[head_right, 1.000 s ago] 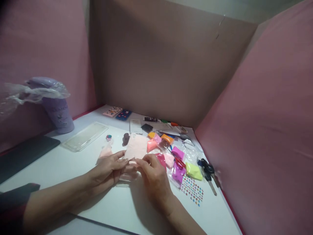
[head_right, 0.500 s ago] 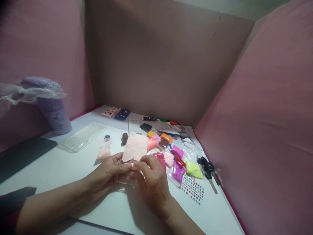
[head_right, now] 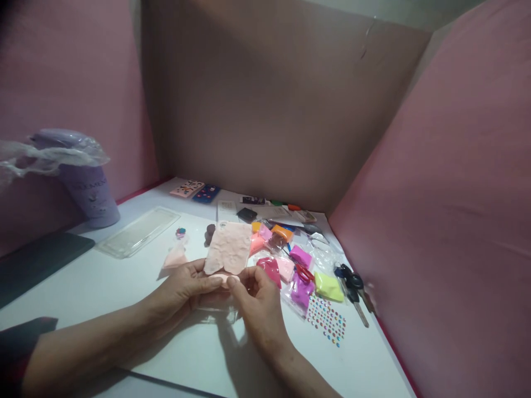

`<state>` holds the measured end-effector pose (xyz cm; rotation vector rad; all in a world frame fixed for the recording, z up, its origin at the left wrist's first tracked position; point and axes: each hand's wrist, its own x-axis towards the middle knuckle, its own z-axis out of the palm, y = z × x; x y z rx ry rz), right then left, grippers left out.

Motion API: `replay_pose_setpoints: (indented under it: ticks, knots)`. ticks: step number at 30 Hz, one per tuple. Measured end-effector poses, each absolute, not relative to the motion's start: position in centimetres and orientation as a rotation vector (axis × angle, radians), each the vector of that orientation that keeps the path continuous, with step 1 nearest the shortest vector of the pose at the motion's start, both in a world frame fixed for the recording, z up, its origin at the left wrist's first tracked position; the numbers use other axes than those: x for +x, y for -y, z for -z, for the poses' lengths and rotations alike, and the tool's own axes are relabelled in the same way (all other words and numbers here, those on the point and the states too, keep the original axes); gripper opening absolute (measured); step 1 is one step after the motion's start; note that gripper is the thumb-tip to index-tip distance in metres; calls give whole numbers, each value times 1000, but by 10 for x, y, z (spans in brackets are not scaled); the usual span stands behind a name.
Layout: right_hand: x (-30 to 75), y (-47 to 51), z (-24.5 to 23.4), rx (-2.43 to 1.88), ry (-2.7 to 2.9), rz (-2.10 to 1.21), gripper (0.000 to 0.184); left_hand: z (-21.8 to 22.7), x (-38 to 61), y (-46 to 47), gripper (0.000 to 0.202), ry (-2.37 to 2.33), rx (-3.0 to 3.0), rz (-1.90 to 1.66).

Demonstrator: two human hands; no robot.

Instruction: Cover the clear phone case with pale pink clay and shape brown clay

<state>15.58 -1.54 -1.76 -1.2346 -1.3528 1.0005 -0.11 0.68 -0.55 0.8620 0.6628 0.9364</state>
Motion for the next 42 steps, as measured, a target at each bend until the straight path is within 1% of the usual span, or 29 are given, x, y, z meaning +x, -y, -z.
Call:
replay_pose_setpoints:
  ticks: [5, 11, 17, 24, 32, 37, 42]
  knots:
    - [156, 18, 13, -1233, 1326, -981, 24, 6, -1, -7, 27, -676, 852, -932]
    - [158, 16, 17, -1261, 1292, -987, 27, 2, -2, -6, 31, -622, 832, -891]
    - [156, 17, 18, -1180, 1306, -1114, 27, 5, -1, -7, 36, -669, 845, -965]
    - [156, 15, 20, -1063, 1310, -1224, 28, 9, -2, -10, 35, -674, 863, -1021]
    - [159, 13, 22, -1048, 1312, -1241, 29, 12, -3, -10, 30, -703, 896, -1017]
    - [161, 10, 24, -1053, 1313, -1229, 32, 9, -2, -9, 33, -625, 880, -1000]
    - [160, 12, 23, -1063, 1347, -1233, 32, 12, -3, -10, 40, -696, 904, -1053]
